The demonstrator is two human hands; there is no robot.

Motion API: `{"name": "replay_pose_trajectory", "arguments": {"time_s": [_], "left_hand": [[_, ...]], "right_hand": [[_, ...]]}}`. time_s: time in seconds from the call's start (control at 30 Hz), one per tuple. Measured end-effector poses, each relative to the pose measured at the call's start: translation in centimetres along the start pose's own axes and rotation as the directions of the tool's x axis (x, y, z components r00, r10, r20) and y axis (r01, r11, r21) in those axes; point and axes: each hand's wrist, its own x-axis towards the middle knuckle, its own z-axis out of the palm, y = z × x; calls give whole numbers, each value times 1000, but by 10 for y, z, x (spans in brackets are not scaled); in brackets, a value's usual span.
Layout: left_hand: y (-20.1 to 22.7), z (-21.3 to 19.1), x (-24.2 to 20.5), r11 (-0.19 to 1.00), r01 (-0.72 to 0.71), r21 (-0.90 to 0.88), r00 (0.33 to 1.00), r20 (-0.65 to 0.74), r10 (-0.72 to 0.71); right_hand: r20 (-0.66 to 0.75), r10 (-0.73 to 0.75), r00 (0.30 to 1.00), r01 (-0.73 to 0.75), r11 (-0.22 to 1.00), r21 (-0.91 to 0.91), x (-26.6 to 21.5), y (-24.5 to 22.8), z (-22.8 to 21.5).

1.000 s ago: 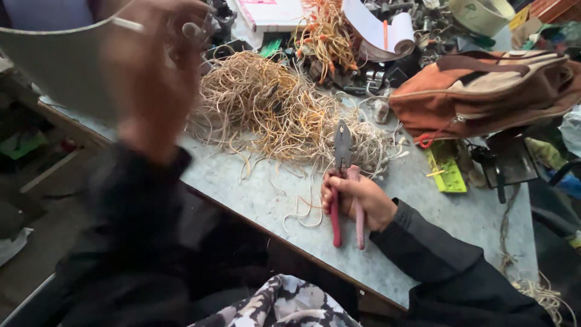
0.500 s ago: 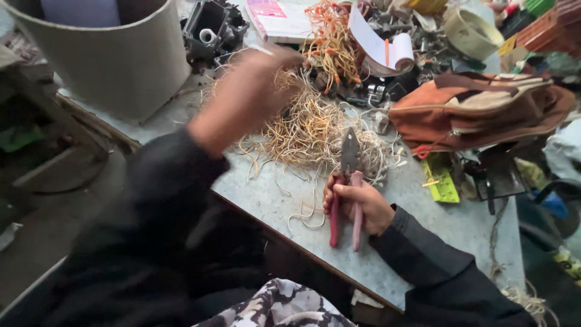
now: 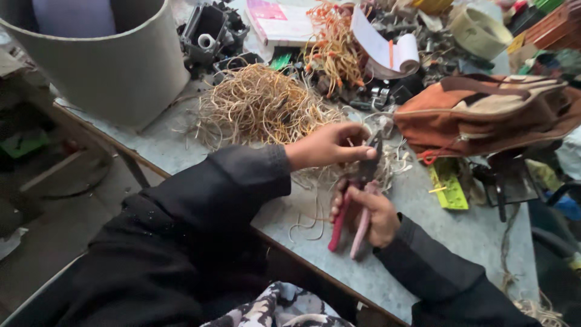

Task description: The person repeatedly picks up thin wire strands from a pile on a workbench and cuts them with red-handled pliers. The cut pieces are dropped back onto the table. The task continues throughout the clip.

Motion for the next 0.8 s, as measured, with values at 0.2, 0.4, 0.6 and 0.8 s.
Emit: {"name": "replay_pose_trajectory", "arguments": {"time_s": [0.2,0.4,0.6,0.8], "left_hand": [[1,2,-1,982,-190,-22,980,65,191],[7,5,-5,911,163,-379,894,447,25],[6,15,-8,879,301,-369,858,507,-81],[6,10,-6,928,248,-277,885,455,-101]], "right_hand": [[-3,-223,975,222,974,43,-9,-9,-1],[-41,-397,917,398,917,19,-11,-16,0],[-20,-478,878,477,878,-34,-7,-20,-1],[-140,-469,872,464,883,-68,-6,-22,4]]}}
